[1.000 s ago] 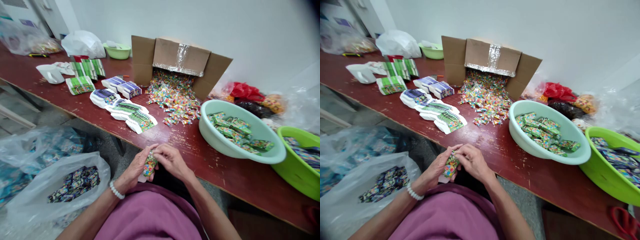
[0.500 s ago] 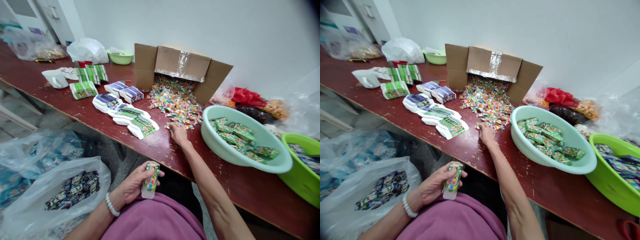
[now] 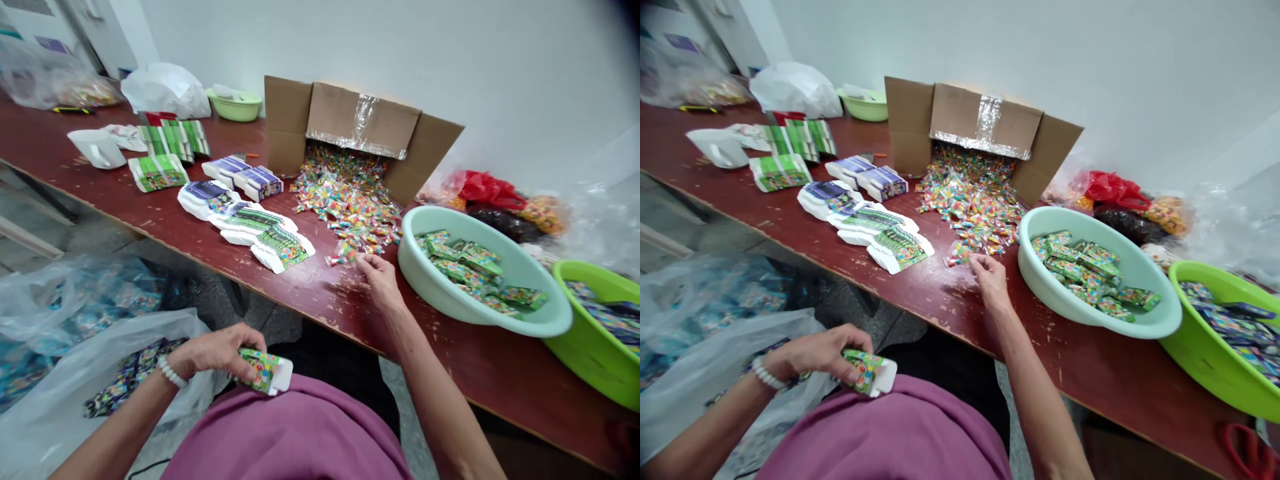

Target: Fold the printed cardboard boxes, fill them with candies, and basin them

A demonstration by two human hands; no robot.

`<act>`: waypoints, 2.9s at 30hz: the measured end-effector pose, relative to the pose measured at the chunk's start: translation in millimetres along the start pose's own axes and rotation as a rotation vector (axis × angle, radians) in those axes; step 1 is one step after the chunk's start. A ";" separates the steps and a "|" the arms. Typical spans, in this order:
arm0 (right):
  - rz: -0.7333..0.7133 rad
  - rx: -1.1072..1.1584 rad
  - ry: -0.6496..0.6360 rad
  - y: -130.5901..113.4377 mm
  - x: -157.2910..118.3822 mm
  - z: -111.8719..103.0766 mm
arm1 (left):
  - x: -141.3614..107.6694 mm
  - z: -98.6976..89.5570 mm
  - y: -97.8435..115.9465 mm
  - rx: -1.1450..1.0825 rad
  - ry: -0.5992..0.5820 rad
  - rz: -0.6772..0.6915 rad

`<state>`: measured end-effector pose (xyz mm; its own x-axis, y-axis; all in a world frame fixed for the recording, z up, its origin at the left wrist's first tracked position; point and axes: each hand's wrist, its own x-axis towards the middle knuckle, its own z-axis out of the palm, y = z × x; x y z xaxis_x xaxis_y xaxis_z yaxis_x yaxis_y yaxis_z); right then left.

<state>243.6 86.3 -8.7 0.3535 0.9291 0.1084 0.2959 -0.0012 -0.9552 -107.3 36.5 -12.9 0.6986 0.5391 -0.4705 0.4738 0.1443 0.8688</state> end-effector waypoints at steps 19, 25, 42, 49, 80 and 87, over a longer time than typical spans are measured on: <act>-0.434 -0.265 -0.474 -63.7 -96.9 11.0 | 27.3 54.1 51.9 -0.505 0.055 0.260; -0.232 -0.002 -0.361 -63.2 -99.1 19.1 | 34.7 66.1 58.6 -0.658 0.197 0.236; -0.324 0.124 -0.382 -53.1 -116.6 41.9 | 41.4 72.1 64.5 -1.116 0.162 0.079; 0.055 0.335 -0.589 -51.5 -111.5 38.8 | 43.5 77.3 65.8 -1.064 0.309 0.081; -0.587 -0.950 0.543 -92.8 -5.8 -106.0 | 50.1 60.4 50.7 -0.975 0.398 0.039; -0.517 -0.691 -0.135 -39.8 2.8 51.5 | 46.1 66.8 51.1 -0.877 0.446 0.065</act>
<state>187.1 107.9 15.5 -0.0685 0.9109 0.4068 0.8775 0.2490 -0.4098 -15.1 13.3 -0.6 0.3580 0.8053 -0.4725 -0.2502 0.5703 0.7824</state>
